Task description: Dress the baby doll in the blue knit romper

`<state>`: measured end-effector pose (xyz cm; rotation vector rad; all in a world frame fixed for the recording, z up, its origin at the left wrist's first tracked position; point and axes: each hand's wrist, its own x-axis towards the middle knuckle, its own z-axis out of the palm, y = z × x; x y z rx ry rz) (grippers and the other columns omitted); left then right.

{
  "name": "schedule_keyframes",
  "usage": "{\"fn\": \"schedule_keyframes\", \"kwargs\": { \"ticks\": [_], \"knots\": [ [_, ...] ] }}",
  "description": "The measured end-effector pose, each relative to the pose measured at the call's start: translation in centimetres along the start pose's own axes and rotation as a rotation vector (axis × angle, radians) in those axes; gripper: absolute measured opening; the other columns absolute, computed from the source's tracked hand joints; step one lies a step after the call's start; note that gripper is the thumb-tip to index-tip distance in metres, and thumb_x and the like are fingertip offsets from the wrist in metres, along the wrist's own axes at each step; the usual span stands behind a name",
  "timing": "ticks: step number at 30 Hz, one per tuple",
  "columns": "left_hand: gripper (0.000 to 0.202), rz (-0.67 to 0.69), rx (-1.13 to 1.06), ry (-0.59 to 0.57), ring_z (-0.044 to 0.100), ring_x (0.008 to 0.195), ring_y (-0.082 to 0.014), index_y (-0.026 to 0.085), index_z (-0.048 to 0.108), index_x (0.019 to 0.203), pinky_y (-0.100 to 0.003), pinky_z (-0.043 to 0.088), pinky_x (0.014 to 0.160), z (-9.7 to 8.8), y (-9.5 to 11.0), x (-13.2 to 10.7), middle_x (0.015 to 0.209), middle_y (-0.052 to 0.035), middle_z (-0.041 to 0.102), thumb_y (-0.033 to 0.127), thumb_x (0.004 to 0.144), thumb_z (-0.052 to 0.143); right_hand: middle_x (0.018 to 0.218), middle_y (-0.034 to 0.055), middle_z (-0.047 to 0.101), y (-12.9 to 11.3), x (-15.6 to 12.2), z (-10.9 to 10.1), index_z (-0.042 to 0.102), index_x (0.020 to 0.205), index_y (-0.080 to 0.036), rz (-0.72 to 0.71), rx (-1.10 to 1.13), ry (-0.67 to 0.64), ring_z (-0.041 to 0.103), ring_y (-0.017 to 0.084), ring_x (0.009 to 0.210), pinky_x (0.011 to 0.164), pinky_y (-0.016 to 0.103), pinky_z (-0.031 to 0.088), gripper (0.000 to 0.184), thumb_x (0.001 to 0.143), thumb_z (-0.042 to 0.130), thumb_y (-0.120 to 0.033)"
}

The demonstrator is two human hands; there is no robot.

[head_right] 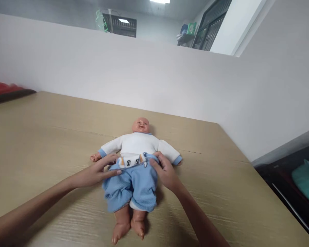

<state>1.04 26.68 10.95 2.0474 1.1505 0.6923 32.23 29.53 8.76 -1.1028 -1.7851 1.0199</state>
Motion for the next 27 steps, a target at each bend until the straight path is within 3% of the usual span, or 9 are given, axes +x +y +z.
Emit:
{"fn": "schedule_keyframes", "kwargs": {
  "ticks": [6,11,14,18,21,24,27],
  "knots": [
    [0.041,-0.123,-0.018,0.150,0.050,0.074,-0.0174,0.022,0.056,0.095,-0.029,0.042,0.071,0.7,-1.9,2.6,0.077,0.0040,0.051,0.062,0.100,0.052,0.084,0.0005,0.065,2.7,3.8,1.6,0.063,0.094,-0.023,0.010,-0.060,0.205,0.061,0.021,0.081,0.079,0.032,0.052,0.044,0.097,0.052,-0.066],
    [0.036,0.009,0.020,0.272,0.055,0.095,-0.0219,0.021,0.056,0.095,-0.033,0.045,0.092,1.3,-3.2,4.5,0.098,-0.0022,0.059,0.056,0.102,0.051,0.090,0.0041,0.066,3.0,4.2,2.0,0.060,0.087,-0.024,0.003,-0.186,0.388,0.059,0.025,0.091,0.092,0.038,0.048,0.040,0.098,0.054,-0.063],
    [0.034,0.005,-0.001,0.273,0.056,0.094,-0.0223,0.022,0.054,0.097,-0.035,0.045,0.092,1.4,-3.8,5.7,0.097,-0.0026,0.060,0.054,0.105,0.046,0.099,0.0080,0.067,3.2,4.4,2.1,0.061,0.093,-0.024,0.031,-0.224,0.457,0.059,0.028,0.100,0.100,0.042,0.044,0.037,0.098,0.052,-0.060],
    [0.037,-0.103,-0.095,0.293,0.058,0.089,-0.0219,0.022,0.053,0.098,-0.034,0.045,0.086,1.7,-4.6,8.6,0.092,-0.0010,0.063,0.058,0.103,0.046,0.082,0.0055,0.067,4.5,6.4,2.0,0.060,0.084,-0.024,0.122,-0.166,0.390,0.061,0.027,0.084,0.086,0.040,0.049,0.045,0.096,0.050,-0.066],
    [0.041,-0.093,-0.114,0.275,0.058,0.092,-0.0222,0.021,0.054,0.095,-0.032,0.046,0.086,1.9,-5.0,10.2,0.094,-0.0019,0.064,0.061,0.102,0.047,0.076,0.0050,0.068,5.6,8.0,1.7,0.061,0.078,-0.023,0.159,-0.078,0.290,0.064,0.026,0.079,0.080,0.039,0.053,0.051,0.094,0.049,-0.070],
    [0.042,-0.056,-0.122,0.233,0.056,0.088,-0.0202,0.021,0.054,0.092,-0.031,0.046,0.085,1.4,-5.3,9.6,0.092,-0.0002,0.061,0.061,0.102,0.049,0.086,0.0060,0.073,5.8,7.8,0.9,0.066,0.085,-0.021,0.155,-0.007,0.218,0.066,0.028,0.089,0.090,0.041,0.054,0.049,0.091,0.054,-0.068],
    [0.037,0.004,-0.156,0.105,0.056,0.092,-0.0204,0.020,0.057,0.100,-0.032,0.047,0.089,0.2,-6.5,7.2,0.097,-0.0006,0.061,0.056,0.104,0.048,0.099,0.0064,0.077,5.7,5.4,-0.5,0.071,0.097,-0.021,0.148,0.056,0.145,0.067,0.030,0.104,0.101,0.042,0.051,0.041,0.087,0.064,-0.060]
  ]
}}
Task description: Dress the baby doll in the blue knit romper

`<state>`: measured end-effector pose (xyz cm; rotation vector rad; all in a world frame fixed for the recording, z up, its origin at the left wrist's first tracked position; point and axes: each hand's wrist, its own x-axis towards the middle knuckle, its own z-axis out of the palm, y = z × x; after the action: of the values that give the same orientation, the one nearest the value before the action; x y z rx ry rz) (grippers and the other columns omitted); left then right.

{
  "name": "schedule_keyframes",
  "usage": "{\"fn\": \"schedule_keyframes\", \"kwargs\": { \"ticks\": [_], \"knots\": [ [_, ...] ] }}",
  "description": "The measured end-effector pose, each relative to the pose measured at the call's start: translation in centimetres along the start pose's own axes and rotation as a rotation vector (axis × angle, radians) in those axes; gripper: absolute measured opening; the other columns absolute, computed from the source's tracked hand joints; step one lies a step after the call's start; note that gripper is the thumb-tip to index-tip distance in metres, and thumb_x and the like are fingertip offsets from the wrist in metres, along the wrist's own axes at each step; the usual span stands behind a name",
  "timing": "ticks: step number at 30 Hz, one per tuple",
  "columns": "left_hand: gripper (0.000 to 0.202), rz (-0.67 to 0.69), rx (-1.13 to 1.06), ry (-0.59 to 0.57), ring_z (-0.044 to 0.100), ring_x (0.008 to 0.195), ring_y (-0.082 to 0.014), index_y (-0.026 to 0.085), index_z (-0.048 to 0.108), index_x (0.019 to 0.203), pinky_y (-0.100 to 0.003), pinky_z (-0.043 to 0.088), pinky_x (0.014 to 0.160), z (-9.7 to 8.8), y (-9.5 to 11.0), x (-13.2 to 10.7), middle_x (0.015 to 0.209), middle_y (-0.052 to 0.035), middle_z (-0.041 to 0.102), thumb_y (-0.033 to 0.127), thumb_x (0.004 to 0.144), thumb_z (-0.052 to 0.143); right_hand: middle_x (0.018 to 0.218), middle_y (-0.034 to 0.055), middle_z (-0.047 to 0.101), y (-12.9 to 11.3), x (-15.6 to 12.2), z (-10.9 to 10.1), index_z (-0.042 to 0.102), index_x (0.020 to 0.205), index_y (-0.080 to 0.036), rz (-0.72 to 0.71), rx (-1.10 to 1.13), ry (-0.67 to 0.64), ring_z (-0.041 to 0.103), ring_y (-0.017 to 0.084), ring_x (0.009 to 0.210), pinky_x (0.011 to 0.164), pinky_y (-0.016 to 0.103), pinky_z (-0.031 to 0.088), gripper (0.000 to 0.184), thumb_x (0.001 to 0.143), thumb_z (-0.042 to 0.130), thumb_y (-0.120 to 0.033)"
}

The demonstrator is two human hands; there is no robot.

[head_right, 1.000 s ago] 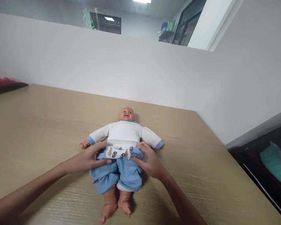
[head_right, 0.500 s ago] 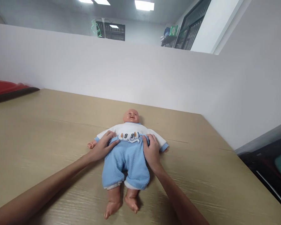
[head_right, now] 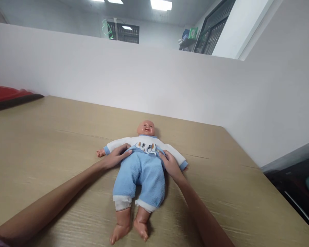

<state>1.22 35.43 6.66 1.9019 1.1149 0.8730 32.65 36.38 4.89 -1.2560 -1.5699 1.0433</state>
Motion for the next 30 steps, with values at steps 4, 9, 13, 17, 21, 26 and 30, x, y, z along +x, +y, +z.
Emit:
{"fn": "schedule_keyframes", "kwargs": {
  "ticks": [4,9,13,17,21,26,30],
  "knots": [
    [0.031,0.156,-0.033,-0.196,0.057,0.117,-0.0267,0.020,0.060,0.122,-0.040,0.043,0.108,-1.8,-1.8,-2.8,0.123,-0.0088,0.063,0.040,0.099,0.059,0.104,0.0062,0.078,0.9,-4.0,-2.6,0.073,0.104,-0.024,0.032,0.051,-0.116,0.069,0.030,0.105,0.103,0.044,0.053,0.034,0.080,0.076,-0.049],
    [0.058,0.150,-0.101,-0.211,0.051,0.135,-0.0341,0.020,0.060,0.135,-0.045,0.036,0.119,-0.9,-1.7,-3.6,0.143,-0.0148,0.059,0.034,0.083,0.082,0.113,0.0086,0.079,1.9,-6.2,-2.1,0.073,0.111,-0.027,0.118,0.262,-0.154,0.070,0.032,0.117,0.115,0.051,0.048,0.045,0.077,0.088,-0.053],
    [0.035,-0.014,-0.414,-0.158,0.056,0.131,-0.0317,0.022,0.070,0.124,-0.042,0.036,0.118,0.5,-0.7,-3.7,0.133,-0.0095,0.069,0.033,0.091,0.074,0.130,0.0057,0.077,1.5,-6.2,0.3,0.075,0.114,-0.030,0.227,0.521,0.050,0.061,0.033,0.137,0.127,0.050,0.038,0.052,0.072,0.091,-0.057],
    [0.025,-0.193,-0.877,-0.017,0.063,0.119,-0.0280,0.023,0.072,0.114,-0.037,0.046,0.103,2.2,-0.1,-3.9,0.116,-0.0055,0.075,0.027,0.089,0.074,0.131,0.0041,0.078,0.8,-6.2,1.6,0.078,0.116,-0.029,0.368,0.745,0.148,0.061,0.031,0.140,0.126,0.049,0.042,0.048,0.079,0.083,-0.060],
    [0.014,-0.261,-1.229,0.072,0.067,0.107,-0.0239,0.019,0.071,0.098,-0.033,0.049,0.098,4.1,0.4,-3.6,0.102,-0.0032,0.076,0.020,0.085,0.076,0.123,0.0054,0.081,0.5,-6.3,1.7,0.078,0.117,-0.027,0.417,0.775,0.131,0.065,0.032,0.135,0.118,0.049,0.051,0.046,0.085,0.078,-0.061],
    [0.009,-0.403,-1.414,0.075,0.071,0.091,-0.0215,0.017,0.070,0.084,-0.030,0.052,0.096,5.0,0.1,-3.1,0.079,-0.0005,0.073,0.021,0.084,0.078,0.125,0.0026,0.081,0.4,-6.0,2.0,0.075,0.123,-0.031,0.326,0.739,0.159,0.065,0.030,0.135,0.118,0.047,0.051,0.053,0.076,0.088,-0.054],
    [0.009,-0.447,-1.434,0.039,0.074,0.092,-0.0236,0.016,0.071,0.083,-0.032,0.055,0.095,4.6,-0.2,-3.2,0.081,-0.0035,0.076,0.022,0.086,0.076,0.123,0.0048,0.081,0.0,-6.2,1.9,0.077,0.118,-0.030,0.254,0.759,0.127,0.064,0.032,0.136,0.121,0.051,0.046,0.047,0.076,0.086,-0.050]
  ]
}}
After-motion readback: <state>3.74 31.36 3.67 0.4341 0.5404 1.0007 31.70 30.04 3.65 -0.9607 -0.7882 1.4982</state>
